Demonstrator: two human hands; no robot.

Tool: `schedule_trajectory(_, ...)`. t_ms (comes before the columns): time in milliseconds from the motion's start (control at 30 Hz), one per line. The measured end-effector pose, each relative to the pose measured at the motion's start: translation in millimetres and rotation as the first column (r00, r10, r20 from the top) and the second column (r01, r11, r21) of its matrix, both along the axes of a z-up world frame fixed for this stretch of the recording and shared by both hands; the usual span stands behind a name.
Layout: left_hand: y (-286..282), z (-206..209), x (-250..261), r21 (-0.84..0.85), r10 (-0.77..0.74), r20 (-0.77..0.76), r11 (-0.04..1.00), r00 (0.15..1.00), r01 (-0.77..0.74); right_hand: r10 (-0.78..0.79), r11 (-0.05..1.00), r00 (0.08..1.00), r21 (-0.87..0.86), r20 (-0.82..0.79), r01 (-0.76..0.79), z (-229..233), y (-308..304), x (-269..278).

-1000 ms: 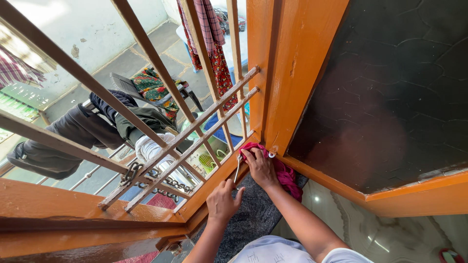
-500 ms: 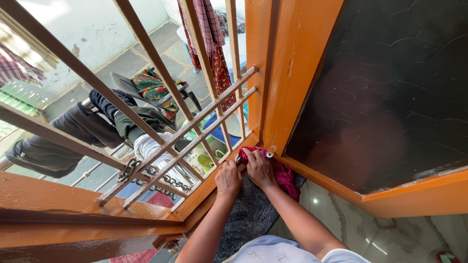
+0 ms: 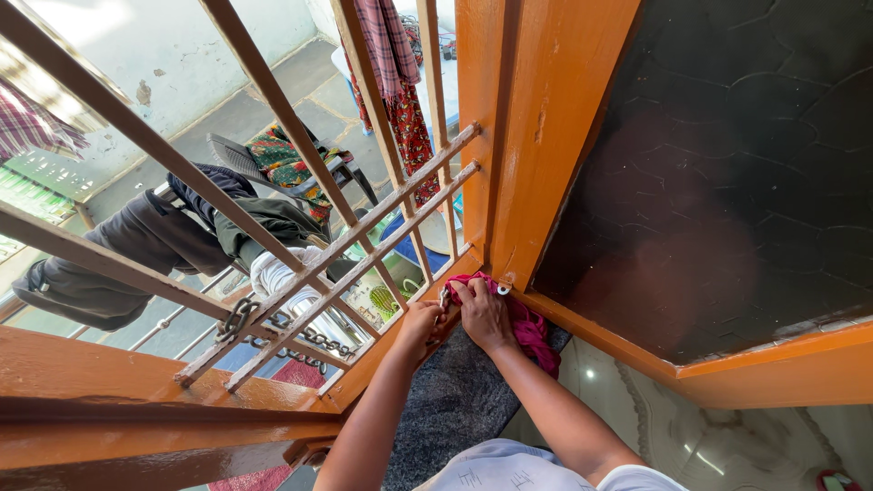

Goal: The person wipes the orange wooden window frame and the metal security bars with a pink cloth. They clean the vertical and horizontal sections of the frame and the bars, moving the cloth along the surfaces to remove dust.

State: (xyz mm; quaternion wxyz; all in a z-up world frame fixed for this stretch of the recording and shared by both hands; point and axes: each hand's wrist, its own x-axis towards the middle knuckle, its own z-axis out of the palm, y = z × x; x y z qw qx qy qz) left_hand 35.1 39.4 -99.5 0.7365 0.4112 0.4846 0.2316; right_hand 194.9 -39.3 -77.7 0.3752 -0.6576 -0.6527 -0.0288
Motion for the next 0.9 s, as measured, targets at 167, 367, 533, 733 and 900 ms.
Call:
schedule_trajectory(167,-9,-4,-3,0.045,-0.023,-0.127,0.999,0.992,0.028,-0.016,1.000,1.000,0.002,0.009,0.016,-7,2,0)
schedule_trajectory(367,-24,37,0,-0.109,0.087,0.082,0.991,0.993,-0.078,-0.022,1.000,1.000,-0.018,0.001,0.022,-8,3,0)
schedule_trajectory(533,-43,82,4,-0.062,0.237,0.347,0.971,0.907,-0.231,-0.011,0.999,0.999,-0.053,0.032,0.013,-3,1,-1)
schedule_trajectory(733,-54,99,20,0.781,0.218,-0.346,0.606,0.913,0.152,-0.002,0.998,0.999,-0.056,0.051,0.005,-5,2,2)
schedule_trajectory(900,-41,106,29,0.684,0.277,-0.727,0.362,0.628,0.633,0.040,0.999,0.998,0.026,0.054,-0.041,0,1,3)
